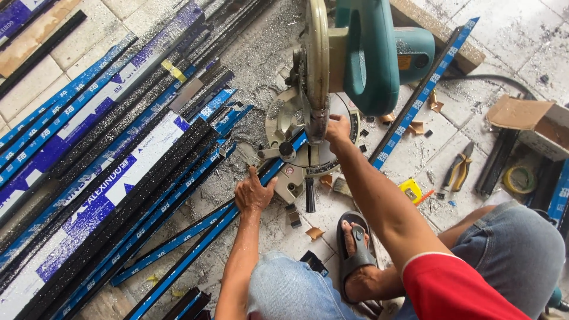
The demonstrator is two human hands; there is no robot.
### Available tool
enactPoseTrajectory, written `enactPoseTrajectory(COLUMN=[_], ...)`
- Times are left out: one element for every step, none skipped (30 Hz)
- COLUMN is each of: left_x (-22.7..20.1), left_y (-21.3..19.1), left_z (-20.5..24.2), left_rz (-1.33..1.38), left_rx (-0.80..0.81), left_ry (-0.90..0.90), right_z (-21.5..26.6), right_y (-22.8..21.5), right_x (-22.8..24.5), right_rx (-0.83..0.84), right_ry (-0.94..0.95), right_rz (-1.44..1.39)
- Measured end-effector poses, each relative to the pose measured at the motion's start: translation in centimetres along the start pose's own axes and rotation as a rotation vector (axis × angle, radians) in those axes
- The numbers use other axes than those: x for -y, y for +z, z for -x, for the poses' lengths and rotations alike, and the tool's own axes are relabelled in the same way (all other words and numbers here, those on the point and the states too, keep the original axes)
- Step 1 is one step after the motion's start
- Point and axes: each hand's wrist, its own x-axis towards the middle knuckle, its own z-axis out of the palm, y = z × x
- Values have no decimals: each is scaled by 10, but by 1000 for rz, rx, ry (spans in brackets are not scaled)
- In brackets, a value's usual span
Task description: The person sits on the floor and uses a chop saw to cut several blue and black metal profiles. They measure the profiles with a tape measure, mark them with a pencil, and cut them into smaller pieces, repeating the process multiple times.
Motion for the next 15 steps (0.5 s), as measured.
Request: enactPoseTrajectory(left_x=[-1, 0, 0, 1, 1, 2, 1, 1, 0, 0, 0, 1, 0, 1, 2], left_y=[0, 0, 0, 0, 0, -1, 0, 1, 2, 3, 3, 3, 4, 4, 6], left_z=[-2, 0, 3, 3, 4, 5, 2, 2, 2, 3, 4, 4, 0, 2, 3], left_rz=[3, -10, -24, -19, -16, -16, -13, -16, -18, -16, -20, -27, -27, -34, -40], left_rx=[-4, -26, -48, -53, -57, -59, -63, -88, -113, -115, -105, -98, -103, -94, -85], left_ry=[-3, 9, 22, 24, 26, 33, 38, 53, 69, 76, 68, 56, 60, 53, 46], right_z=[8, 20, 31, 61, 94, 133, 112, 92, 73, 67, 62, 55, 52, 48, 43], right_y=[-7, -17, -27, -36, -42, -51, -77, -106, -136, -146, -157, -165, -158, -152, -147], right_x=[16, 28, 40, 87, 132, 170, 195, 217, 239, 276, 313, 349, 387, 421, 454], right_rx=[4, 96, 188, 188, 306, 416, 412, 458, 495, 487, 399, 313, 309, 150, -8], right_ry=[-3, 2, 7, -1, 49, 101, 95, 77, 56, 54, -39, -139, -143, -321, -476], right_rz=[4, 99, 194, 197, 628, 1057, 1056, 1457, 1858, 1855, 1946, 2032, 2030, 1813, 1581])
